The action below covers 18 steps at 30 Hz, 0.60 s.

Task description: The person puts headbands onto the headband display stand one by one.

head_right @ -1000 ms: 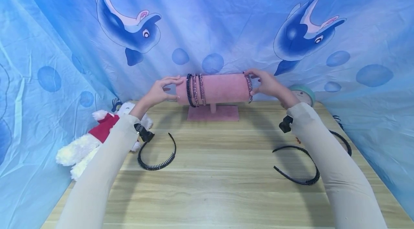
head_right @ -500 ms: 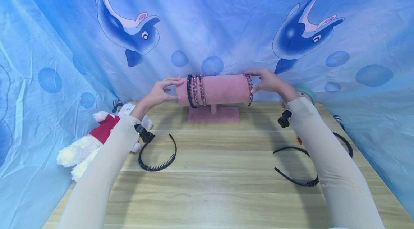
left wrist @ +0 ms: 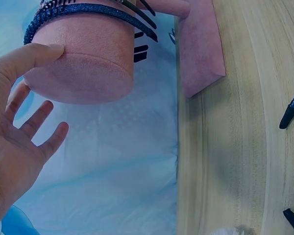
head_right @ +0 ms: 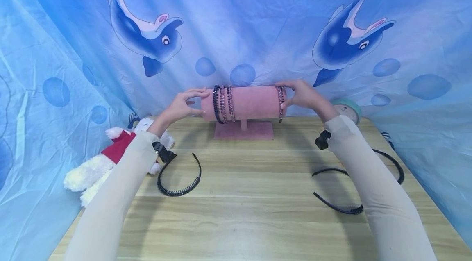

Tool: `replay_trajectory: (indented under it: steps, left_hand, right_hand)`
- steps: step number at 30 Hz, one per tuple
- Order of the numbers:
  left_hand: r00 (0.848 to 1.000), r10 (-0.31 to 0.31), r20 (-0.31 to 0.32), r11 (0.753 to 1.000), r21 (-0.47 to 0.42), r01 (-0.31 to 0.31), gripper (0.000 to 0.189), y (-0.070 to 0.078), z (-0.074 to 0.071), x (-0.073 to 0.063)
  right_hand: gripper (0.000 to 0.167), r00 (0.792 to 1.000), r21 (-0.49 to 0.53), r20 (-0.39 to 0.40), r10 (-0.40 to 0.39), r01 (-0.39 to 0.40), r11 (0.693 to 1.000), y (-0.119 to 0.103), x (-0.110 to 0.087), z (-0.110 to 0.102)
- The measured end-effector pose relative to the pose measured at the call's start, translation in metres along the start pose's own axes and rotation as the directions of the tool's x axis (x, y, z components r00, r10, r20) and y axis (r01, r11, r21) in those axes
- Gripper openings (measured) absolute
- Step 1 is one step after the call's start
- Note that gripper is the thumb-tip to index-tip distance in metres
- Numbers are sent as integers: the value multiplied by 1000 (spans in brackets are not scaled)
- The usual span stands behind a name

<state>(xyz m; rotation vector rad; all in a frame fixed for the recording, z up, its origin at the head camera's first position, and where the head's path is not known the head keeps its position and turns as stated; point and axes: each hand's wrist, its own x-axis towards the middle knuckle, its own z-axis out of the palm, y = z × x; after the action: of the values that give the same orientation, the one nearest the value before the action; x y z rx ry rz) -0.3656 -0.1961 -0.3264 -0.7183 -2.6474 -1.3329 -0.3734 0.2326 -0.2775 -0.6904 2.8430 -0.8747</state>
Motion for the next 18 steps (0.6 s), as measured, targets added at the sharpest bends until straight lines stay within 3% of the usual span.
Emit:
replay_trajectory:
  steps: [3, 10, 13, 18]
  left_hand:
    - [1000, -4, 8, 1000, -3, 4, 67, 1, -1, 0]
    - [999, -10, 36, 1000, -7, 10, 63, 37, -6, -13]
    - [999, -9, 38, 1000, -12, 10, 63, 37, -6, -12]
    - [1000, -7, 26, 1000, -14, 8, 66, 15, -3, -2]
  right_hand:
    - [79, 1000, 2, -17, -14, 14, 1000, 2, 1, 3]
    - [79, 997, -29, -70, -30, 28, 999, 1, 4, 11]
    - [78, 993, -31, -104, -55, 52, 998, 1, 6, 16]
    - [78, 988, 8, -125, -92, 94, 996, 0, 11, 23]
